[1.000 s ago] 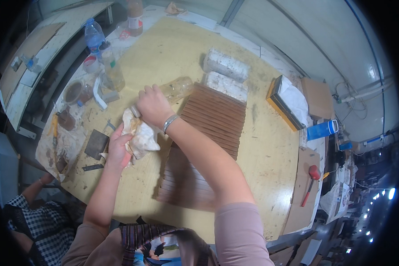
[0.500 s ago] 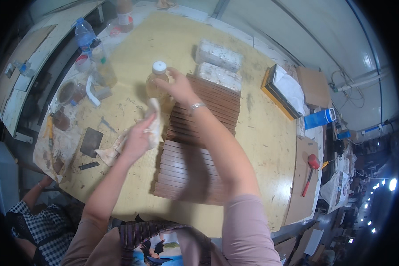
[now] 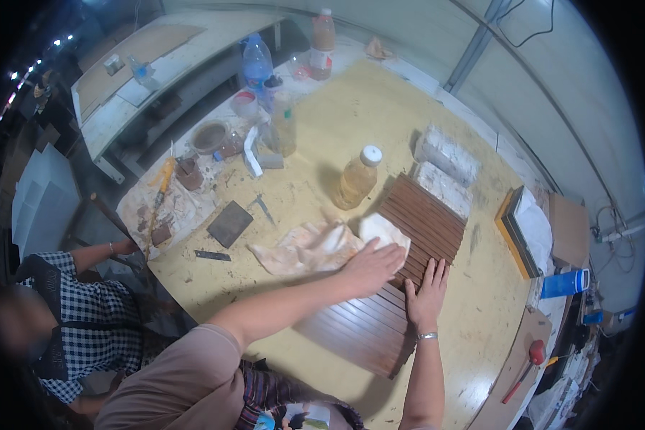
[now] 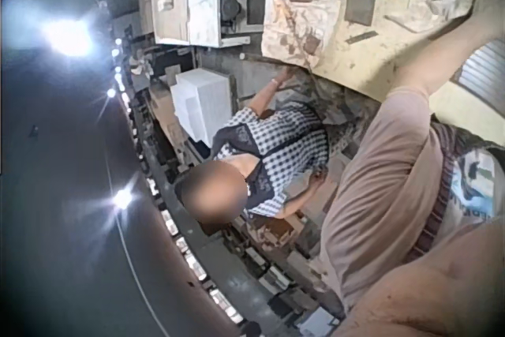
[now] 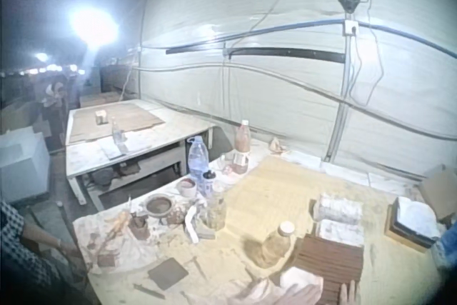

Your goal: The person cleans a grooved wood panel by pouring liquid from a bottle onto a cloth and wiping the wooden surface repeatedly.

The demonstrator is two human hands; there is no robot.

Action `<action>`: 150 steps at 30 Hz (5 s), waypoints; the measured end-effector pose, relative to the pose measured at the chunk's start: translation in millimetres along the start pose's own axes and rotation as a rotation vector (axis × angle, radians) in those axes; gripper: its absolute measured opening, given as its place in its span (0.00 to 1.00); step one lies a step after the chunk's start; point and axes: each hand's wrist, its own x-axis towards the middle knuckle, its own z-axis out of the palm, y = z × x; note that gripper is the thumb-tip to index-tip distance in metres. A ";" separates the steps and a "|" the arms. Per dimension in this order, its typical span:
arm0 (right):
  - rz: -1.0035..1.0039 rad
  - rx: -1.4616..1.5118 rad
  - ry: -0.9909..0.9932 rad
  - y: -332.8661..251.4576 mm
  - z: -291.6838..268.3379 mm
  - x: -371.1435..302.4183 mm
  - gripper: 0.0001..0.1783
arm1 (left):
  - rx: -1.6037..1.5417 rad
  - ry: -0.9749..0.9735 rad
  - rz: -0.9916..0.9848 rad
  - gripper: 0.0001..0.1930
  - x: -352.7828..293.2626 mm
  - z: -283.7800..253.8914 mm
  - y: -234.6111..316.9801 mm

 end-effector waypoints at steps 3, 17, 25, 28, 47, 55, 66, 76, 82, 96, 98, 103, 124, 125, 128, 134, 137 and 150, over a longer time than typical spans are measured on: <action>0.027 -0.008 0.009 7.3 -3.6 -6.3 0.44 | 0.033 -0.070 0.053 0.28 0.1 -8.9 -1.7; 0.043 -0.035 0.073 8.7 -2.7 0.5 0.46 | -0.448 0.158 -0.381 0.20 -43.2 -7.3 -72.6; 0.083 -0.010 0.035 4.4 -6.2 -4.4 0.46 | -0.056 0.114 -0.070 0.21 6.8 -4.9 -11.7; 0.105 -0.008 0.037 14.1 -9.1 -7.5 0.46 | -0.623 0.191 -0.508 0.21 -3.6 -9.9 -25.0; 0.272 0.220 0.193 37.5 11.3 6.8 0.43 | -0.850 0.524 -0.643 0.09 -7.0 -9.1 -68.0; 0.327 0.228 0.097 23.9 -3.2 9.9 0.42 | -1.388 0.394 -0.817 0.18 17.0 18.8 -78.7; 0.322 0.208 0.102 20.4 -2.1 12.2 0.42 | -1.203 0.307 -0.718 0.13 11.1 12.0 -85.3; 0.343 0.176 0.059 18.8 -3.5 17.1 0.41 | -0.733 0.174 -0.563 0.13 18.9 -19.7 -75.2; 0.342 0.173 0.029 17.7 -3.5 16.6 0.41 | -0.707 0.145 -0.564 0.14 18.2 -20.4 -83.3; 0.355 0.136 0.032 15.0 -7.2 16.9 0.41 | -0.099 0.087 -0.168 0.11 16.4 -11.0 -83.5; 0.352 0.144 0.062 17.1 -5.6 16.6 0.41 | -0.045 0.077 -0.139 0.12 17.1 -10.5 -83.9; 0.357 0.121 0.055 12.6 -7.0 17.1 0.41 | -0.228 0.304 -0.336 0.11 15.3 -16.7 -77.3; 0.324 0.130 0.108 26.4 -3.0 14.7 0.42 | 0.356 0.326 -0.209 0.15 20.2 -1.7 -16.2; 0.343 0.139 0.070 28.0 -4.8 15.3 0.43 | 0.326 0.270 -0.220 0.17 27.4 6.2 -6.5; 0.340 0.171 0.023 18.7 -6.5 17.8 0.42 | 0.244 0.169 -0.149 0.20 40.1 13.6 17.1; 0.356 0.128 0.028 27.2 -8.9 15.2 0.43 | 0.382 0.172 -0.397 0.20 19.5 -1.6 -26.9; 0.360 0.156 0.006 22.1 -8.7 17.0 0.43 | 0.339 0.174 -0.211 0.18 28.8 15.0 -2.5; 0.408 0.198 -0.037 22.9 -15.3 17.6 0.43 | 0.060 0.259 -0.230 0.09 35.5 -8.6 -17.1</action>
